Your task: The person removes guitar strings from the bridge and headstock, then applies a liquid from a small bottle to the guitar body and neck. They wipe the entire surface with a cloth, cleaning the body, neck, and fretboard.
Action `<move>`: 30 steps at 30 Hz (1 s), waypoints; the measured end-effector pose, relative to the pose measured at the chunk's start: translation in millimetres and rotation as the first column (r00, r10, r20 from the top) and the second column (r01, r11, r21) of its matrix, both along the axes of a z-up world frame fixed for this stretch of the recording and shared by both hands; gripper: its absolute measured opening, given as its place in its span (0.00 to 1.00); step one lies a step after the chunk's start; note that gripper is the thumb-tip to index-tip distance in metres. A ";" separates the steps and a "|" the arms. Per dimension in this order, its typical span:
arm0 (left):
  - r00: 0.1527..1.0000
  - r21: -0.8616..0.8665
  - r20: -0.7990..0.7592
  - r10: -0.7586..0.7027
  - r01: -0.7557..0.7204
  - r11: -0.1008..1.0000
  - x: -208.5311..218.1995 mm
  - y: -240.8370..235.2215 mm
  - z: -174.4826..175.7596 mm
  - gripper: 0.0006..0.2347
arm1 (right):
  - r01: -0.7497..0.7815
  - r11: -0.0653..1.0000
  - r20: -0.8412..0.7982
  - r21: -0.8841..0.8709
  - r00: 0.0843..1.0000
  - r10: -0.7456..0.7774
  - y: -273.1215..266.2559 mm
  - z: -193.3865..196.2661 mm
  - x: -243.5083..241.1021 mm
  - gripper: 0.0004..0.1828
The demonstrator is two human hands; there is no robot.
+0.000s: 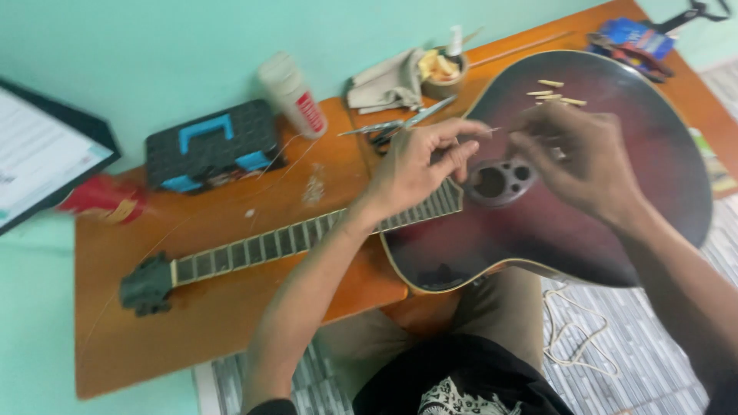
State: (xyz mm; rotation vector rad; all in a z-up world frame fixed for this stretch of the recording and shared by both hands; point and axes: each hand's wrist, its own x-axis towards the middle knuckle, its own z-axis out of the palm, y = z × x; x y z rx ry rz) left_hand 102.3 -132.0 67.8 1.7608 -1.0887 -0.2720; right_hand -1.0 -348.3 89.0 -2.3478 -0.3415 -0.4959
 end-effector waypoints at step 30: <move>0.634 0.510 0.565 0.528 -0.771 0.381 136.2 488.6 -126.8 0.05 | -0.138 0.612 -0.157 -0.778 0.987 0.023 100.9 -133.0 214.5 0.09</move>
